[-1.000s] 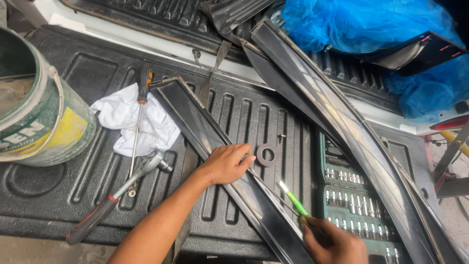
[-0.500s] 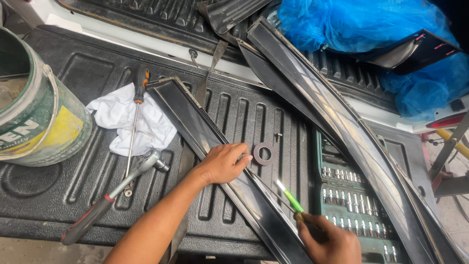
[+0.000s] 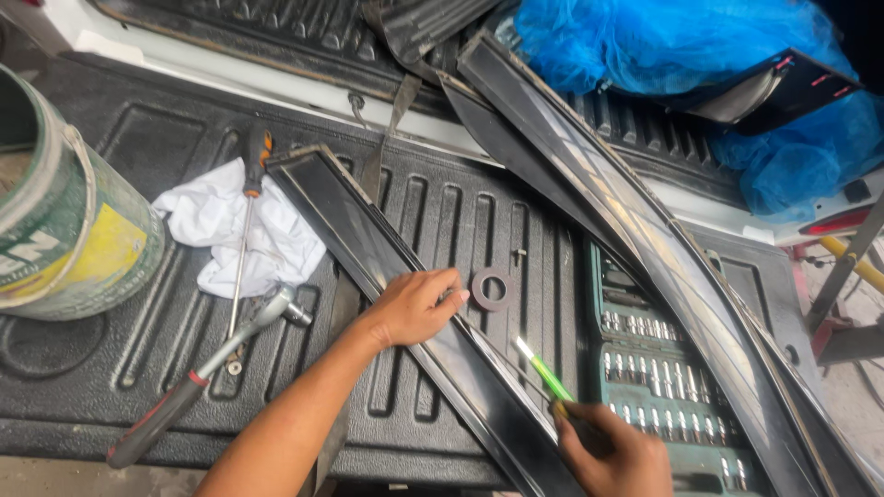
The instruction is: The person uses a green-handled scraper to remove hardened material from a long black plastic trim piece. They hold the trim steady with the left hand and scrape along its length with the right hand. The work is performed on the tailgate of a pickup truck with tools and a bucket nearby.
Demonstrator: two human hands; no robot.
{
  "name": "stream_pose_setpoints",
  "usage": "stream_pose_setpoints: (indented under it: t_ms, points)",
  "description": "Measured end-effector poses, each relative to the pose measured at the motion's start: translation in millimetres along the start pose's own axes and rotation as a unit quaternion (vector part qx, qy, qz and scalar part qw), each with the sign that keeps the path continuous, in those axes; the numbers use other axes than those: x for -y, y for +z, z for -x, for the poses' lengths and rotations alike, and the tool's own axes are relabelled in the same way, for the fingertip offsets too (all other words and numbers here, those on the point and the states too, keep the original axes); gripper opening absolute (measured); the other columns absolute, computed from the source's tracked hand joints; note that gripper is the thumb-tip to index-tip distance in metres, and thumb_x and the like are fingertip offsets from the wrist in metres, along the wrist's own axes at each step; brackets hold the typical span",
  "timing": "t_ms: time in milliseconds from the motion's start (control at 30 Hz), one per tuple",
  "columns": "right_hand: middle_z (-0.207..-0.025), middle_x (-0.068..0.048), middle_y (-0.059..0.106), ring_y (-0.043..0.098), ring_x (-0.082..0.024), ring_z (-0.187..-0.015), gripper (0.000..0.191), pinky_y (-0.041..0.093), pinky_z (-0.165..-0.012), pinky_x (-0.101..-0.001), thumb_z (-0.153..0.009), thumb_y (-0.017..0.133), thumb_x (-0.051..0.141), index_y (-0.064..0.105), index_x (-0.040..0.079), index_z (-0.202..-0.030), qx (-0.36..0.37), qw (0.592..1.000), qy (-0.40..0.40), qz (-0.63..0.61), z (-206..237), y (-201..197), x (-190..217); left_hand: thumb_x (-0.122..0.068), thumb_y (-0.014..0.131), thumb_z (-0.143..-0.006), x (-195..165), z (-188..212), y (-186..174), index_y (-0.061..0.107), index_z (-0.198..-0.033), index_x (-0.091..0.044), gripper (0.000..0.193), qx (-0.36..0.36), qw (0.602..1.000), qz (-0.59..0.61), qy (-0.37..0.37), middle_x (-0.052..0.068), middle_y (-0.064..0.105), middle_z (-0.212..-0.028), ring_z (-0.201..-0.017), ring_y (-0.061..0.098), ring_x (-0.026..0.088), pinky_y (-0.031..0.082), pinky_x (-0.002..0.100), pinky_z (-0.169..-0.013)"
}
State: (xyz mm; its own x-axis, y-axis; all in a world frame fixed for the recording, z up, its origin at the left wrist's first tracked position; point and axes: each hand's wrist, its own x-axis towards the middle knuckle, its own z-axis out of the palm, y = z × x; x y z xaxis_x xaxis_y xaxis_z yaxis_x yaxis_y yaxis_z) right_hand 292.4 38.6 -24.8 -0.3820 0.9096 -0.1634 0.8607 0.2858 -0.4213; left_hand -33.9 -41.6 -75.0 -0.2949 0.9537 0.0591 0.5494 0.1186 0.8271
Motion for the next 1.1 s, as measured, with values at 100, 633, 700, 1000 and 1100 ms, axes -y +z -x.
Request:
stream_pose_setpoints:
  t_ms: [100,633,700,1000,1100]
  points:
    - [-0.084,-0.013,0.081,0.081,-0.018,-0.083,0.038,0.060,-0.083,-0.0317,-0.074,0.087,0.020,0.080,0.011,-0.111,0.005,0.989,0.047,-0.141,-5,8,-41,-0.042,0.044,-0.103,-2,-2,3,0.057,-0.088,-0.007,0.041,0.040,0.998,-0.008,-0.054,0.014,0.066,-0.080,-0.079,0.066,0.034,0.051,0.047,-0.075]
    - [-0.096,-0.014,0.078,0.076,-0.018,-0.089,0.035,0.056,-0.081,-0.0291,-0.078,0.084,0.015,0.071,0.003,-0.109,-0.190,0.962,-0.091,-0.172,11,71,-66,-0.040,0.070,-0.088,-26,-18,26,0.065,-0.088,-0.004,0.037,-0.046,0.965,-0.237,0.107,0.011,0.064,-0.088,-0.090,0.065,0.030,0.054,0.042,-0.068]
    - [-0.091,-0.013,0.079,0.078,-0.017,-0.082,0.037,0.057,-0.074,-0.0293,-0.078,0.084,0.017,0.071,0.005,-0.111,-0.171,0.969,-0.038,-0.176,15,64,-57,-0.034,0.066,-0.093,-31,-15,27,0.068,-0.087,-0.007,0.028,-0.018,0.965,-0.246,0.093,0.008,0.065,-0.088,-0.090,0.065,0.027,0.054,0.041,-0.067]
    - [-0.088,-0.011,0.079,0.076,-0.019,-0.064,0.038,0.055,-0.058,-0.0317,-0.073,0.085,0.022,0.072,0.009,-0.106,-0.143,0.983,-0.030,-0.115,28,43,-47,-0.029,0.064,-0.091,-49,-9,16,0.074,-0.086,-0.009,0.023,-0.044,0.962,-0.237,0.127,0.006,0.061,-0.089,-0.092,0.058,0.026,0.047,0.041,-0.077]
    - [-0.088,-0.012,0.079,0.078,-0.019,-0.074,0.038,0.058,-0.065,-0.0308,-0.073,0.085,0.021,0.072,0.009,-0.107,-0.148,0.981,-0.035,-0.121,33,52,-58,-0.030,0.063,-0.093,-49,-9,13,0.075,-0.091,-0.010,0.024,-0.029,0.969,-0.214,0.115,0.006,0.062,-0.090,-0.093,0.057,0.025,0.041,0.041,-0.082]
